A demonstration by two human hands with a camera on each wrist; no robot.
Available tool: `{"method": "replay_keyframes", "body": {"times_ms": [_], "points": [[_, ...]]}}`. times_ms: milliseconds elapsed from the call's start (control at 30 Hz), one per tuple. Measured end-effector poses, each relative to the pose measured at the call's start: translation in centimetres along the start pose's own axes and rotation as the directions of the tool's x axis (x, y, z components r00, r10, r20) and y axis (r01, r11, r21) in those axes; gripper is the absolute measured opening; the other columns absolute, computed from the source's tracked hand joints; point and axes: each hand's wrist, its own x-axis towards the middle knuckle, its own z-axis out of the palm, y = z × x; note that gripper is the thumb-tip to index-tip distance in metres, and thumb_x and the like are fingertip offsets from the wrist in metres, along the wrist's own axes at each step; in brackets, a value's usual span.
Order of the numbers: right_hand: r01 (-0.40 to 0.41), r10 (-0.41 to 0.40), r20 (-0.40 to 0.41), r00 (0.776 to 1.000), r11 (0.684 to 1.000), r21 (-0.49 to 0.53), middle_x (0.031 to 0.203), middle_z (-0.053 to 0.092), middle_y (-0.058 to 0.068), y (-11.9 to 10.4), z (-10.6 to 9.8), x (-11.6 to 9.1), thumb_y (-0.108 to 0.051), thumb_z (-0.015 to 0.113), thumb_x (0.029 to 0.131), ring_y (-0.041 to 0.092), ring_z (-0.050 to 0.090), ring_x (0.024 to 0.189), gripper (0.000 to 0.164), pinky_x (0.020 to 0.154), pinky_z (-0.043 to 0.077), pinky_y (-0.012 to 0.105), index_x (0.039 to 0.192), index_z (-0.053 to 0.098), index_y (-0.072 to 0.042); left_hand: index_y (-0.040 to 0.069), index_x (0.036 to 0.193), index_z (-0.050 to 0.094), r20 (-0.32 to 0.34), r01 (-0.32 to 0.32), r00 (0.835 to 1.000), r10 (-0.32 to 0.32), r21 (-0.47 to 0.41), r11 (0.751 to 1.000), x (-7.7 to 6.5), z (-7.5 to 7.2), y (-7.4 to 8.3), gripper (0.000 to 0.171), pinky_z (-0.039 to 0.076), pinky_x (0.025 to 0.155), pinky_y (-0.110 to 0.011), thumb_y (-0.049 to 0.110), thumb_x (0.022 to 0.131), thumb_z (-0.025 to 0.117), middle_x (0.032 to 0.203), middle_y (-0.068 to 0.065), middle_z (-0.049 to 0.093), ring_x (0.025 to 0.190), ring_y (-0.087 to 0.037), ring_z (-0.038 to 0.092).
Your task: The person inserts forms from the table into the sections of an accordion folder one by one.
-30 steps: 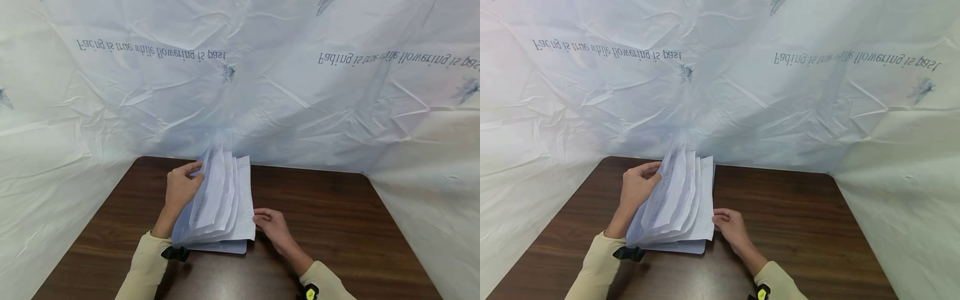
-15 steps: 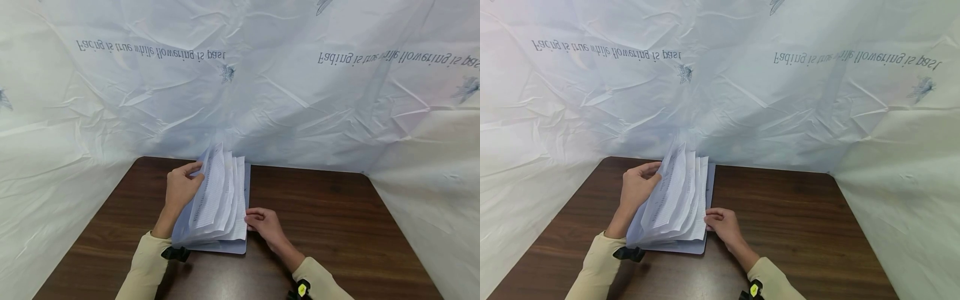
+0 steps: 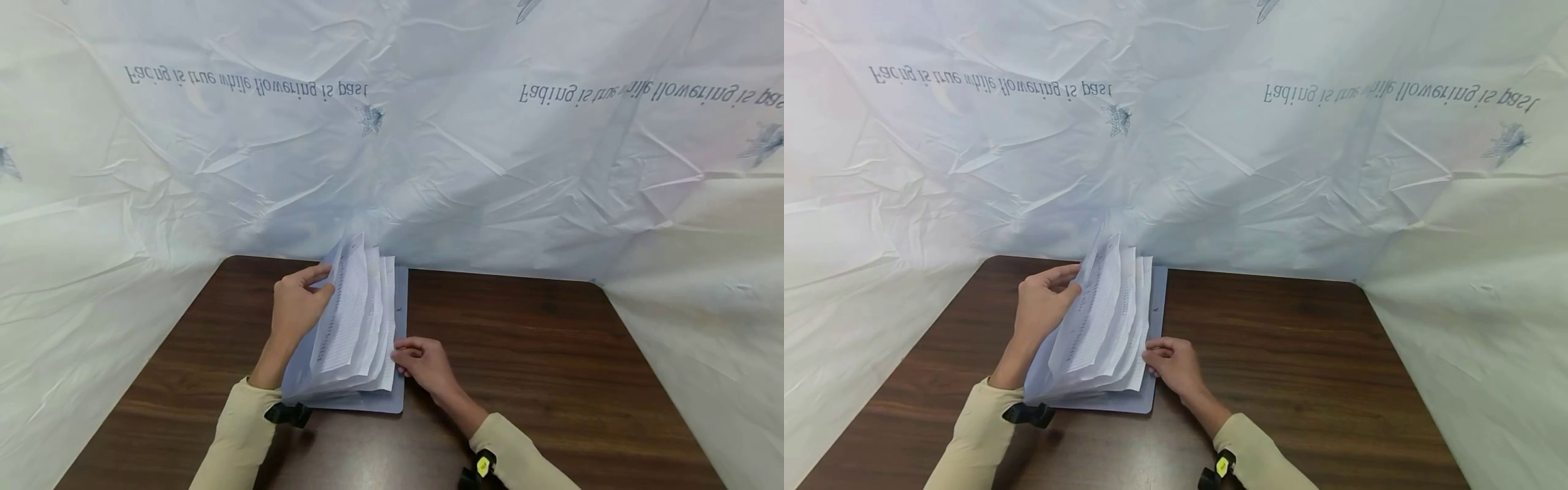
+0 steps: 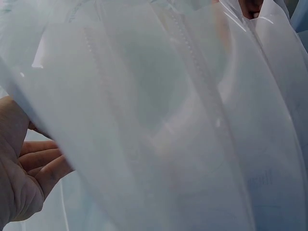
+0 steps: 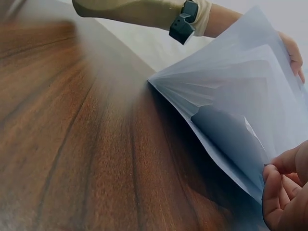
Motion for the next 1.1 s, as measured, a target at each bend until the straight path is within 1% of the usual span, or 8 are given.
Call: {"method": "replay_keyframes", "body": {"times_ms": [100, 300, 500, 767, 933, 1000, 1100], "points": [[0.005, -0.005, -0.007, 1.0, 1.0, -0.013, 0.089, 0.075, 0.013, -0.2, 0.3, 0.1, -0.006, 0.075, 0.09, 0.012, 0.062, 0.066, 0.023, 0.059, 0.053, 0.024, 0.11, 0.074, 0.005, 0.003, 0.115, 0.078, -0.004, -0.001, 1.0, 0.001, 0.006, 1.0, 0.0, -0.1, -0.1, 0.032, 0.051, 0.056, -0.02, 0.003, 0.085, 0.069, 0.106, -0.016, 0.077, 0.08, -0.028, 0.076], [0.007, -0.009, -0.018, 1.0, 0.994, -0.109, 0.09, 0.077, 0.011, -0.1, 0.5, 0.5, -0.012, 0.076, 0.09, 0.011, 0.063, 0.064, 0.023, 0.059, 0.051, 0.024, 0.108, 0.077, 0.002, 0.004, 0.116, 0.078, 0.01, 0.003, 1.0, -0.003, 0.001, 1.0, 0.0, -0.1, 0.0, 0.033, 0.051, 0.056, -0.02, 0.003, 0.085, 0.068, 0.104, -0.017, 0.077, 0.074, -0.027, 0.075], [0.0, -0.001, -0.006, 1.0, 0.984, -0.176, 0.093, 0.077, 0.009, 0.2, 0.6, 1.1, -0.014, 0.075, 0.09, 0.012, 0.064, 0.066, 0.019, 0.062, 0.053, 0.027, 0.104, 0.079, 0.0, 0.003, 0.116, 0.078, 0.021, -0.015, 1.0, 0.016, -0.017, 1.0, 0.0, -0.1, 0.0, 0.033, 0.05, 0.055, -0.019, 0.002, 0.085, 0.067, 0.104, -0.018, 0.077, 0.073, -0.027, 0.075], [-0.011, 0.014, 0.015, 1.0, 0.978, -0.206, 0.089, 0.076, 0.008, 0.3, 0.5, 1.1, -0.014, 0.076, 0.09, 0.012, 0.063, 0.066, 0.018, 0.062, 0.053, 0.028, 0.101, 0.079, 0.0, 0.003, 0.115, 0.078, 0.01, -0.026, 1.0, 0.026, -0.012, 1.0, -0.1, -0.1, -0.1, 0.033, 0.051, 0.058, -0.017, 0.002, 0.084, 0.068, 0.104, -0.015, 0.078, 0.077, -0.025, 0.076], [-0.012, 0.016, 0.013, 1.0, 0.977, -0.214, 0.094, 0.077, 0.009, 0.2, 0.0, 0.9, -0.017, 0.076, 0.09, 0.014, 0.067, 0.071, 0.02, 0.064, 0.055, 0.029, 0.102, 0.079, -0.001, 0.003, 0.116, 0.078, 0.014, -0.029, 0.999, 0.029, -0.007, 1.0, 0.0, 0.1, -0.2, 0.033, 0.051, 0.057, -0.019, 0.003, 0.084, 0.068, 0.105, -0.016, 0.077, 0.076, -0.026, 0.076], [0.003, -0.001, 0.007, 1.0, 0.976, -0.218, 0.097, 0.077, 0.01, 0.2, -0.3, 0.8, -0.016, 0.076, 0.091, 0.014, 0.069, 0.074, 0.019, 0.065, 0.056, 0.03, 0.102, 0.079, -0.001, 0.003, 0.116, 0.078, 0.014, -0.031, 0.999, 0.031, -0.006, 1.0, 0.0, 0.1, -0.3, 0.033, 0.051, 0.058, -0.019, 0.003, 0.084, 0.068, 0.105, -0.016, 0.077, 0.076, -0.026, 0.076], [0.019, -0.021, -0.006, 1.0, 0.971, -0.237, 0.097, 0.077, 0.008, 0.1, -0.7, 0.7, -0.015, 0.075, 0.091, 0.015, 0.069, 0.075, 0.017, 0.065, 0.056, 0.03, 0.102, 0.079, -0.004, 0.003, 0.116, 0.078, 0.015, -0.033, 0.999, 0.033, -0.01, 0.999, 0.0, 0.1, -0.3, 0.033, 0.051, 0.058, -0.018, 0.003, 0.085, 0.067, 0.105, -0.016, 0.077, 0.077, -0.027, 0.076]]}}
